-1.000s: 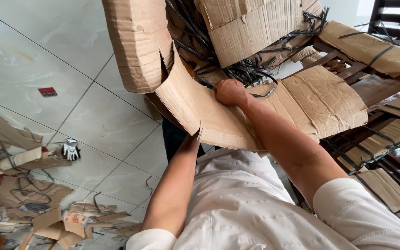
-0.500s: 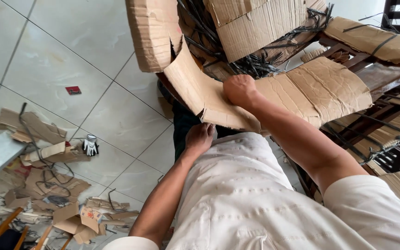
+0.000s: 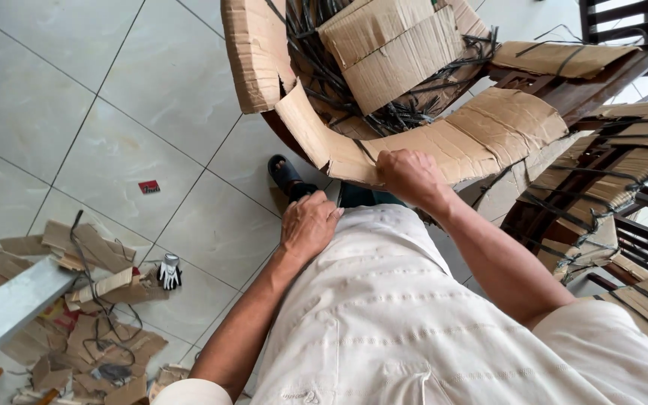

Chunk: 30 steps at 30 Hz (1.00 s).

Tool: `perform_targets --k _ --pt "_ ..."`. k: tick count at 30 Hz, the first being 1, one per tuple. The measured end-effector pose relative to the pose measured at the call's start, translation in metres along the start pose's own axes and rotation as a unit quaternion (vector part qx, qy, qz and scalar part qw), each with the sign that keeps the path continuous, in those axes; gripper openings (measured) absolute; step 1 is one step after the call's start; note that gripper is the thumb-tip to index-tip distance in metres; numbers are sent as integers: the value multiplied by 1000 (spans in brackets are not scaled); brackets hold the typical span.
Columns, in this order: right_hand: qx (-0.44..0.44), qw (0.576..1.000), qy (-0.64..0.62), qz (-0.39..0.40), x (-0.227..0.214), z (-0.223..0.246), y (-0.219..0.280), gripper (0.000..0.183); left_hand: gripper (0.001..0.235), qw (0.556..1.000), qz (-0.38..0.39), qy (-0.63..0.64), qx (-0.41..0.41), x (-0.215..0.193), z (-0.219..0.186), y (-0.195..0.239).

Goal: Wrapping a curved wooden furniture frame with cardboard sheets and securing them with plastic ties.

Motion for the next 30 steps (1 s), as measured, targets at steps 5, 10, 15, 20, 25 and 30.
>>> perform_targets --k 5,10,15,20,25,30 --pt "-9 996 -74 -45 -27 9 29 23 26 992 -59 95 63 -46 -42 -7" --pt "-37 993 -61 -93 -21 5 37 20 28 969 -32 238 51 -50 -59 -24" --pt "-3 986 -106 -128 -43 11 68 23 28 921 -37 389 11 -48 -64 -37" --pt "-8 970 -179 -165 -29 15 84 22 23 907 -24 419 5 -22 -45 -51" --pt "-7 942 -252 -223 -22 15 95 18 19 914 2 404 46 -28 -57 -51" --pt "-9 922 -302 -241 -11 8 89 17 10 944 -25 309 116 -21 -57 -54"
Point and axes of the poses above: each hand's wrist, its own y-axis away from the middle knuckle, its own x-axis out of the palm, z = x × y, the point moved 9 cm from there along -y, towards the middle knuckle, and after that the axes turned 2 degrees about -y, right-handed, at the moved point
